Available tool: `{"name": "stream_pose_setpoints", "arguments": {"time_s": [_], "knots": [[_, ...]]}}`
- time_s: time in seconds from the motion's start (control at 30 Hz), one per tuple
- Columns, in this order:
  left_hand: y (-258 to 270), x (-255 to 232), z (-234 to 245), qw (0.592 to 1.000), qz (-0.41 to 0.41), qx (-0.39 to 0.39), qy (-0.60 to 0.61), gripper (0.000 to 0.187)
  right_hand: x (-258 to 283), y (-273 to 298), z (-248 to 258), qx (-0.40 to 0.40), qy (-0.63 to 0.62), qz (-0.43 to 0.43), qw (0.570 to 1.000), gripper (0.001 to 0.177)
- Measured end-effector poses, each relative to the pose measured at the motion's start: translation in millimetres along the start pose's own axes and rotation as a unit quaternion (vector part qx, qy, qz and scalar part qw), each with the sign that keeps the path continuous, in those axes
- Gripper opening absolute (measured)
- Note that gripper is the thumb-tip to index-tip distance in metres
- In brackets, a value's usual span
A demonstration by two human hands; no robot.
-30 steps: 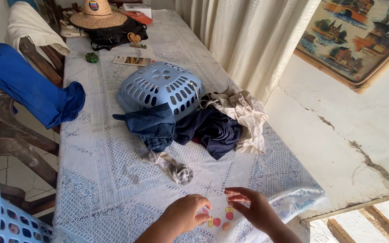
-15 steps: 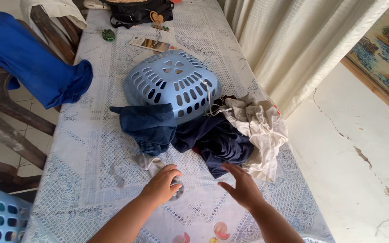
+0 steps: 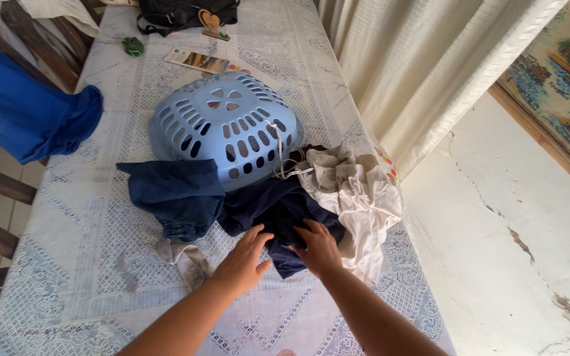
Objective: The person folds several pieces of clothing on a table, including a pink patterned garment, a white pair of shorts, and dark trousers. Each item is smoothed, folded into a compact rectangle, and placed into a blue laundry basket.
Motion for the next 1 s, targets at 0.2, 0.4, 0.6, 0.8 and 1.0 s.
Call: {"name": "stream_pose_setpoints", "arguments": {"time_s": [0.2, 0.4, 0.6, 0.8, 1.0], "knots": [[-63.2, -13.2, -2.6, 0.994, -0.043, -0.027, -0.101, 0.067, 14.2, 49.4, -8.4, 0.009, -0.036, 0.090, 0.995, 0.029], [-78.1, -31.9, -18.8, 0.966, -0.025, 0.178, -0.185, 0.114, 48.2, 106.1, -2.9, 0.072, -0.127, 0.142, 0.979, 0.038], [-39.1, -31.2, -43.4, 0.906, -0.045, 0.280, -0.315, 0.135, -18.2, 89.8, 20.8, 0.031, -0.188, -0.140, 0.972, 0.031], [-28.0, -20.2, -36.3, 0.950, -0.147, 0.118, -0.249, 0.068, -112.4, -2.9, 102.6, -0.206, 0.046, -0.126, 0.969, 0.102], [-59.1, 24.2, 92.7, 0.928, -0.001, -0.156, -0.337, 0.026, -154.9, -55.8, 104.5, -0.034, 0.013, -0.271, 0.962, 0.122]]}}
Point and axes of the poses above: each hand's wrist, its own y-axis away from the middle knuckle, its own z-axis out of the back of the hand, x = y × z, the point moved 5 cm from there along -y, towards the middle knuckle, and after that the axes turned 7 degrees about z, right-handed, at the moved point
